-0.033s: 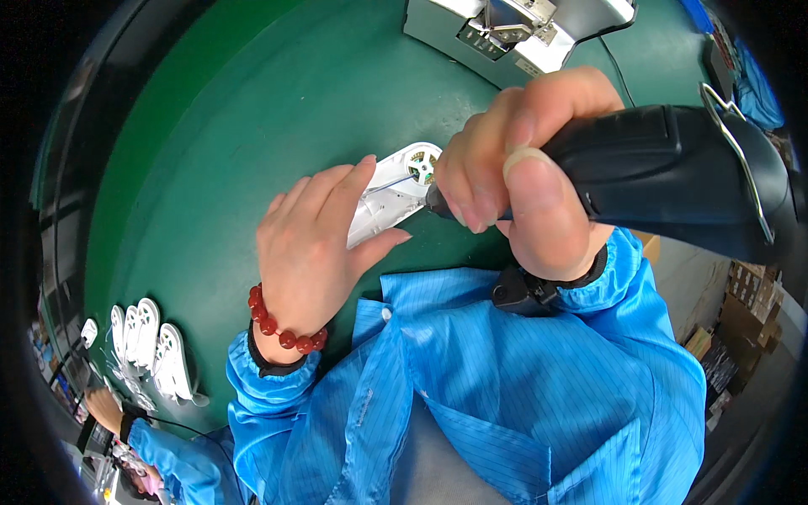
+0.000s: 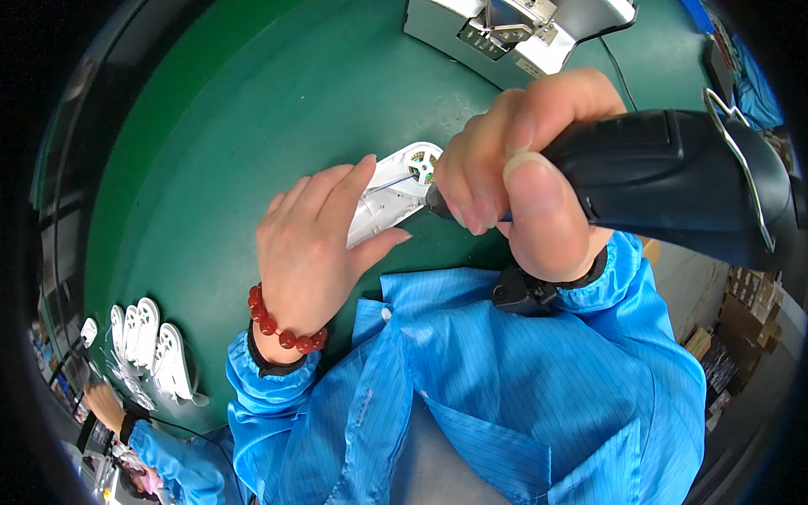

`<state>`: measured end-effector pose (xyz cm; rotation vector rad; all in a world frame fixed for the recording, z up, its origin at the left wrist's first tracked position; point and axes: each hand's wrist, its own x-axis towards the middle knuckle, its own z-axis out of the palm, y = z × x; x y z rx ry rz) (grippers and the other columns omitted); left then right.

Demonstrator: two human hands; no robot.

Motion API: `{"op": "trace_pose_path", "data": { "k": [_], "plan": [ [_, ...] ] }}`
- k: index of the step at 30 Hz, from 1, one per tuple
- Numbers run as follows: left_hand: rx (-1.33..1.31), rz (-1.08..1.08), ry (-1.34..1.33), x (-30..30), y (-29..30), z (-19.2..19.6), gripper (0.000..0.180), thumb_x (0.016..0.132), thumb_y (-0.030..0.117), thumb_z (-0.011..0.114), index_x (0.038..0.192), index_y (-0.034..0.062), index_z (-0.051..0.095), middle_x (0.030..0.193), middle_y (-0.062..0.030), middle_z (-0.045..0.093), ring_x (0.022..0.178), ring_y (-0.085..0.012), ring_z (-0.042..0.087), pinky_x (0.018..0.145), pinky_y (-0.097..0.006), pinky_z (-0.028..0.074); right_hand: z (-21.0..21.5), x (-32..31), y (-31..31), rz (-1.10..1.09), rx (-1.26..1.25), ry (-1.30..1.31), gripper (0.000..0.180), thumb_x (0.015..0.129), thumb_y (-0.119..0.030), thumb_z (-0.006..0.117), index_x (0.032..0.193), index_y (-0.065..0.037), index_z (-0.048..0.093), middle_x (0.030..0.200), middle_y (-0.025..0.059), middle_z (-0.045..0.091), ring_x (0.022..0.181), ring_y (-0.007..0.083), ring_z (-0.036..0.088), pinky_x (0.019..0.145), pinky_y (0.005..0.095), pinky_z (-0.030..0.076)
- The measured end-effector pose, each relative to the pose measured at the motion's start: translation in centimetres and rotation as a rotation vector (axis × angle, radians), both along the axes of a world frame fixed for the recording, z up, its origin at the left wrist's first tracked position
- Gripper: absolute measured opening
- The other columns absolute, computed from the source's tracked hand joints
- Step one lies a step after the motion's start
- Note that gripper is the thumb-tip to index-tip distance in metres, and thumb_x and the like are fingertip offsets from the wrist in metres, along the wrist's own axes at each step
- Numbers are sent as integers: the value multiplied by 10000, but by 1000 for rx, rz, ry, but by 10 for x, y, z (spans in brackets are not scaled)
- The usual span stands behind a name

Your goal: Using an electric screwdriver to drive screws into white plastic housings for an electronic device on a factory assembly line.

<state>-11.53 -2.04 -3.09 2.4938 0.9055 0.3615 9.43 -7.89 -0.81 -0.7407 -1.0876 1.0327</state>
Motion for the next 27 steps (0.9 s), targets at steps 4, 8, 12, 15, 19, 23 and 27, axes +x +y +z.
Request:
{"op": "trace_pose_path", "data": {
  "k": [4,8,12,15,19,23,27],
  "plan": [
    [-1,0,-1,0,1,0,699,605,289,880,1227,54,666,1100,-79,683,919,-265,662,749,-373,506,0,2,0,16,11,-3,196,1006,-268,543,1108,-118,466,757,15,533,568,134,511,564,312,435],
    [-5,1,-2,0,2,0,695,605,288,880,1224,53,669,1095,-79,685,916,-261,663,751,-368,508,-1,3,1,9,24,-8,188,1006,-260,541,1106,-118,469,764,18,540,576,134,516,569,315,445],
    [-4,3,6,-1,1,2,685,610,288,879,1220,56,672,1090,-79,687,917,-258,665,752,-368,509,-1,1,1,14,35,-11,188,1002,-254,556,1089,-113,467,765,19,549,583,134,520,568,318,454],
    [4,2,-7,-2,-1,1,677,619,282,880,1225,66,672,1089,-79,688,909,-260,669,742,-369,514,-3,-1,0,41,50,-41,213,997,-264,584,1076,-109,461,764,19,553,585,132,524,565,317,457],
    [5,4,6,-2,-3,-1,662,634,281,878,1230,80,670,1077,-75,688,895,-263,672,729,-370,521,-7,-7,-5,-2,72,-69,248,983,-261,628,1073,-108,455,749,13,556,561,126,526,540,305,458],
    [-6,1,-25,1,-3,-2,638,671,289,862,1241,84,660,1081,-79,688,905,-275,674,738,-382,523,-10,-11,-6,-8,183,-89,284,955,-252,674,1085,-117,460,736,-2,567,537,119,535,503,288,461],
    [35,-36,-9,0,9,11,617,730,311,831,1268,83,635,1099,-89,682,939,-298,665,780,-412,513,-2,-3,-12,13,355,-92,314,937,-291,693,1103,-132,479,751,-20,578,575,105,561,507,279,466]
  ]
}}
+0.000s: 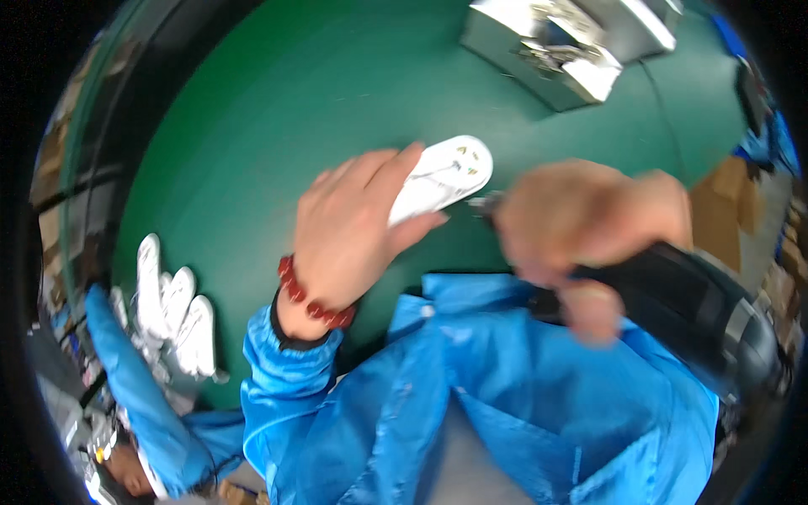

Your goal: Using an electric screwdriver to drive screws into white plastic housings for an electronic device on a factory assembly line.

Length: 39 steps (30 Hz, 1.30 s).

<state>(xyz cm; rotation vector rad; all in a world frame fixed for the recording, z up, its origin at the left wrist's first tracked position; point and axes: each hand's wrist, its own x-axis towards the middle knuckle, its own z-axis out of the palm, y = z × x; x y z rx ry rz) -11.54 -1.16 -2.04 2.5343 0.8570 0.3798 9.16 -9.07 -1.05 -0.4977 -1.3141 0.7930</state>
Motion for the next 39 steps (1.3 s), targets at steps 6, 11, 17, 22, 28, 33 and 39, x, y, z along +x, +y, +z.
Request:
{"op": "trace_pose_path", "data": {
  "k": [6,11,17,22,28,33,39],
  "plan": [
    [423,262,146,7,133,20,386,850,335,739,1122,98,603,1099,-117,647,1067,-344,625,888,-463,484,-7,-6,-5,16,-108,-90,300,963,-221,662,1149,-92,465,769,45,556,606,168,543,588,334,462],
    [453,582,222,-73,207,-8,613,834,393,765,1342,114,564,1288,-115,615,1205,-294,581,975,-498,450,-20,-24,-11,90,-228,-119,239,973,-167,633,1084,-84,439,766,56,535,621,174,525,620,342,455],
    [477,675,316,-244,152,14,655,890,524,701,1386,114,575,1454,-157,531,1343,-360,494,1098,-453,424,-29,-16,-6,23,-256,-61,253,981,-216,625,1065,-80,428,755,56,516,602,162,504,596,334,440],
    [251,973,420,-488,74,8,589,985,486,572,1453,133,518,1518,-186,453,1428,-374,386,1156,-478,333,-28,-22,4,39,-288,7,207,978,-161,582,1070,-69,421,739,57,481,585,153,460,573,318,414],
    [105,985,424,-537,54,-15,489,1043,354,492,1439,68,508,1437,-257,506,1375,-418,435,1154,-458,343,-28,-21,11,-4,-379,-44,140,951,-23,493,1062,-48,411,717,55,453,578,144,443,571,302,413],
    [-138,940,263,-506,55,-14,455,1006,179,550,1445,83,480,1352,-286,536,1271,-423,525,1081,-457,422,-19,-31,12,-69,-496,-127,141,942,-18,533,1053,-31,447,738,50,492,591,128,482,592,284,431],
    [119,756,460,-435,21,-9,497,927,80,574,1420,124,525,1427,-238,483,1261,-435,512,1049,-492,442,16,-88,36,84,-730,-331,224,904,-31,643,1101,-19,538,800,4,553,682,81,545,618,255,431]
  ]
}}
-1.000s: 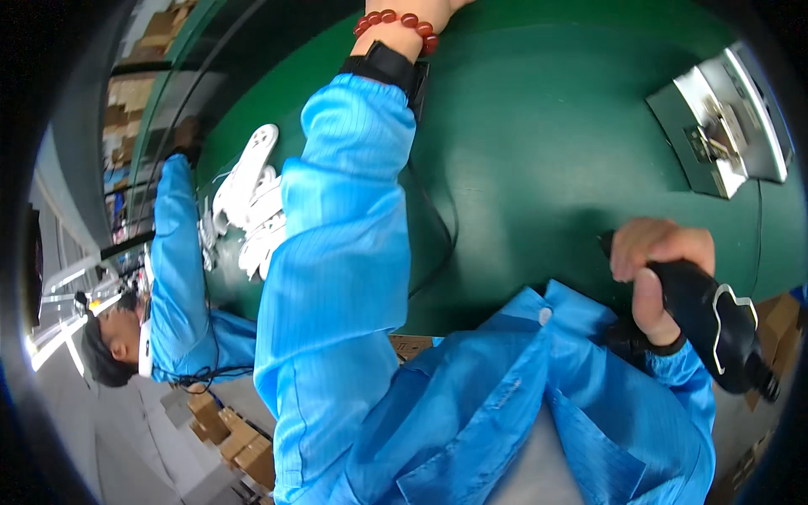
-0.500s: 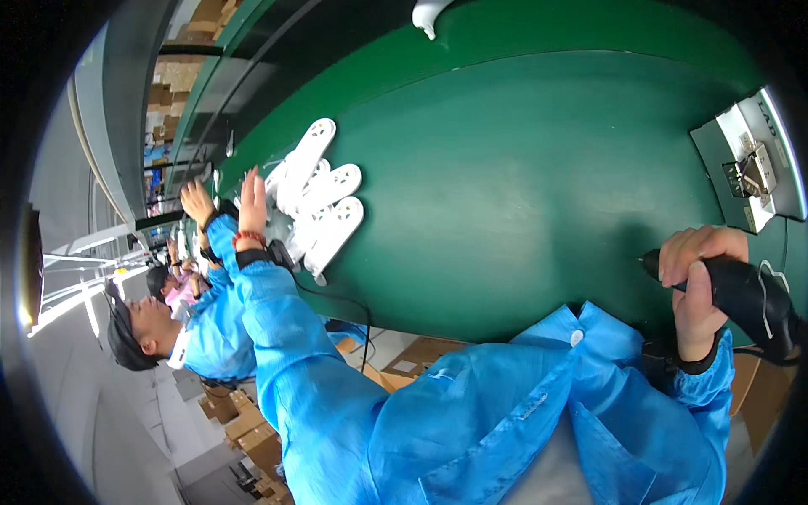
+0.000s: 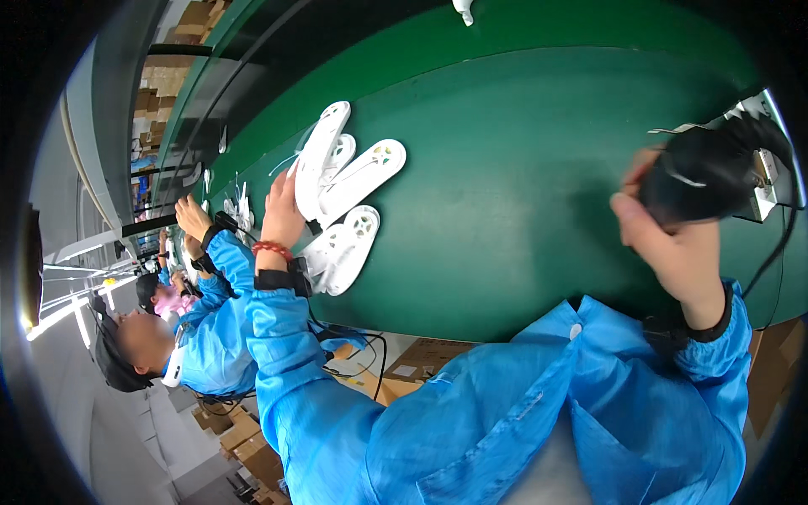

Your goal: Using an electric screwdriver to drive screws into white plastic housings for an electronic device on a factory assembly line.

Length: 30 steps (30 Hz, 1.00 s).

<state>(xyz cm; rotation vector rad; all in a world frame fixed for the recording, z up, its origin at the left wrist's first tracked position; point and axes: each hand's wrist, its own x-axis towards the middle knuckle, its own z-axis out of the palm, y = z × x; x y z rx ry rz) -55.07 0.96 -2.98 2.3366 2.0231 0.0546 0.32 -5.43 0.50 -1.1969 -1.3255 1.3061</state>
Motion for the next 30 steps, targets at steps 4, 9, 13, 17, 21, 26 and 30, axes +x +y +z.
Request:
{"op": "trace_pose_path", "data": {
  "k": [4,9,13,17,21,26,30],
  "plan": [
    [117,5,-94,40,-31,-3,410,928,141,597,1338,138,623,1415,-226,477,1252,-437,508,1056,-483,433,11,-33,21,82,-6,-82,256,827,-109,759,1019,-36,607,821,-1,586,713,89,545,651,246,439],
    [-3,29,-383,30,-32,6,373,933,116,617,1303,77,631,1403,-204,520,1263,-386,538,1051,-423,452,33,-85,73,326,367,-414,320,800,-39,736,1089,-19,599,843,82,605,689,172,600,634,281,472],
    [26,67,-447,47,-19,0,346,917,118,621,1256,59,653,1380,-175,548,1229,-371,569,1020,-418,480,17,-123,127,444,753,-622,532,737,-81,700,1255,-61,583,1143,127,609,990,336,640,841,397,528],
    [-2,-50,-345,96,-10,7,322,892,131,642,1206,68,671,1404,-170,535,1208,-399,572,994,-451,492,11,-156,145,553,736,-625,624,727,-113,709,1337,-110,574,1336,146,542,1091,355,630,914,398,536],
    [-73,147,-477,169,-9,7,371,793,147,720,1149,52,675,1363,-144,549,1175,-393,581,966,-455,504,1,-151,147,668,774,-703,676,719,-79,762,1366,-159,583,1418,130,518,1115,362,638,905,417,549],
    [-86,-154,-588,217,-7,0,327,796,131,627,1116,116,691,1363,-107,546,1125,-374,607,875,-466,540,11,-105,138,866,662,-818,505,731,-106,781,1217,-119,643,1242,70,639,1017,327,661,792,421,552],
    [-179,-246,-682,278,-10,4,284,832,85,579,1096,91,684,1351,-164,542,1055,-416,625,838,-488,532,9,-43,108,722,697,-820,432,664,-80,778,1073,-82,639,1070,56,642,946,321,661,729,434,538]
  ]
}}
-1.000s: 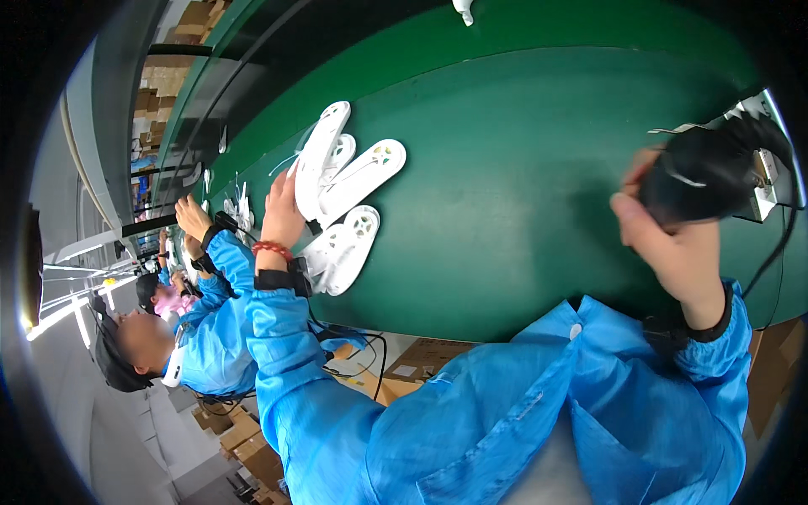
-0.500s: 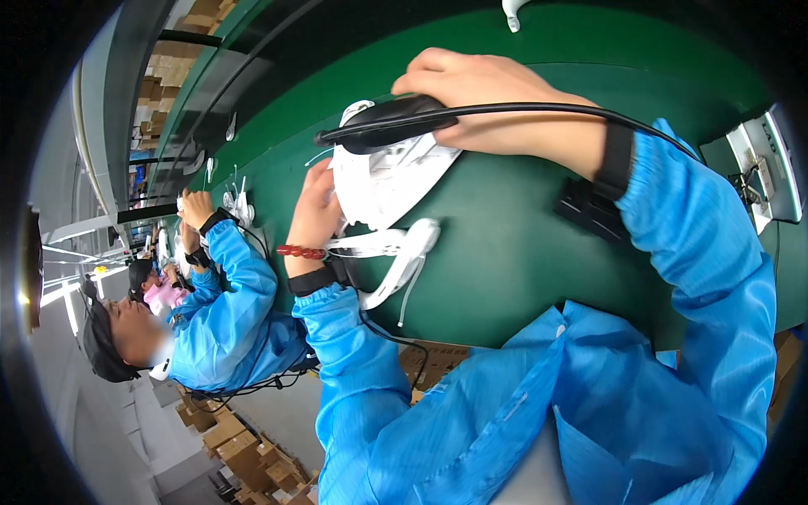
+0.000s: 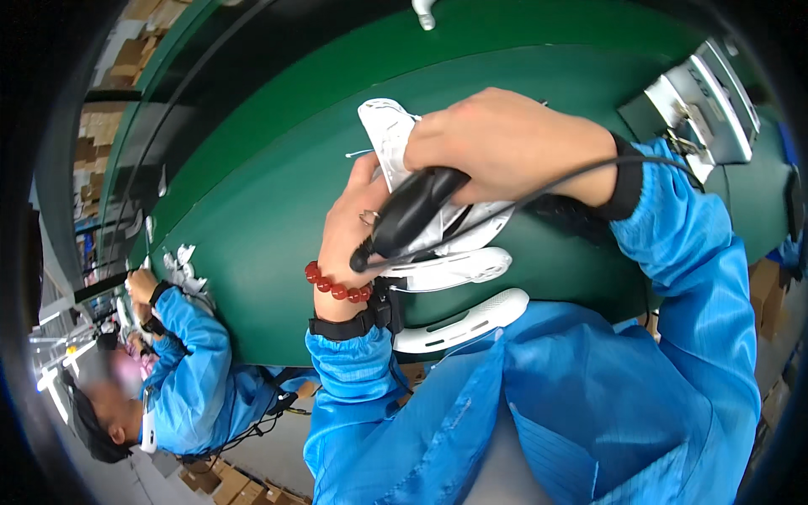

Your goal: Using an electric screwdriver to drive screws into white plastic housings for an electronic device on a factory assembly line.

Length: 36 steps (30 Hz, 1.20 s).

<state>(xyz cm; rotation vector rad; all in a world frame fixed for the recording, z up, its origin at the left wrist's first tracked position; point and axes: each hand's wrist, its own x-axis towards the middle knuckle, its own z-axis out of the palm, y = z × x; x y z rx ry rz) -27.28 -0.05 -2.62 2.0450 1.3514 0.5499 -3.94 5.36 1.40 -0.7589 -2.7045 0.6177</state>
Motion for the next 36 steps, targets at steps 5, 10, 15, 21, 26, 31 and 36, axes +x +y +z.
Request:
{"op": "trace_pose_path", "data": {
  "k": [5,10,15,21,26,31,36],
  "plan": [
    [-204,-217,-189,62,-6,5,319,903,7,532,1213,-20,601,1353,-248,521,1120,-477,578,926,-483,503,12,52,-58,-125,38,10,374,672,-160,807,979,-112,598,903,68,559,829,294,663,667,428,542],
    [-731,-257,-524,76,-20,8,336,1004,55,508,1330,-3,562,1321,-181,615,1200,-290,597,1047,-364,449,18,72,-92,-215,71,87,225,741,-114,698,928,-103,573,903,68,573,718,273,671,594,399,540],
    [-998,-200,-765,61,18,26,550,1076,313,482,1476,-57,399,1306,-181,614,1189,-222,600,1024,-347,477,-3,63,-89,-326,62,149,213,788,-124,667,977,-70,587,916,92,609,718,286,685,575,417,543],
    [-787,-158,-249,38,39,8,523,965,46,618,1462,-3,462,1292,-122,643,1127,-169,630,960,-317,499,22,102,-102,-461,-75,250,395,742,-168,766,1079,-67,586,1074,122,614,903,339,665,732,431,556],
    [-183,-257,61,25,57,2,424,924,67,656,1334,-4,574,1091,-170,719,931,-246,717,835,-345,546,32,194,-146,-800,-195,-239,537,636,27,711,1159,-76,637,1345,85,615,973,346,687,771,388,576],
    [-52,-219,62,66,56,0,279,950,148,635,1187,1,654,995,-241,694,860,-335,685,787,-338,519,-9,179,-155,-883,-222,-43,437,711,-116,788,1112,-76,620,1208,94,609,912,352,675,749,416,561],
    [-238,-296,42,75,55,10,261,949,156,636,1174,29,676,1055,-214,696,941,-411,666,822,-413,526,-20,150,-165,-747,-373,7,454,694,-142,822,1106,-73,643,946,135,675,867,370,675,747,407,541]
  ]
}}
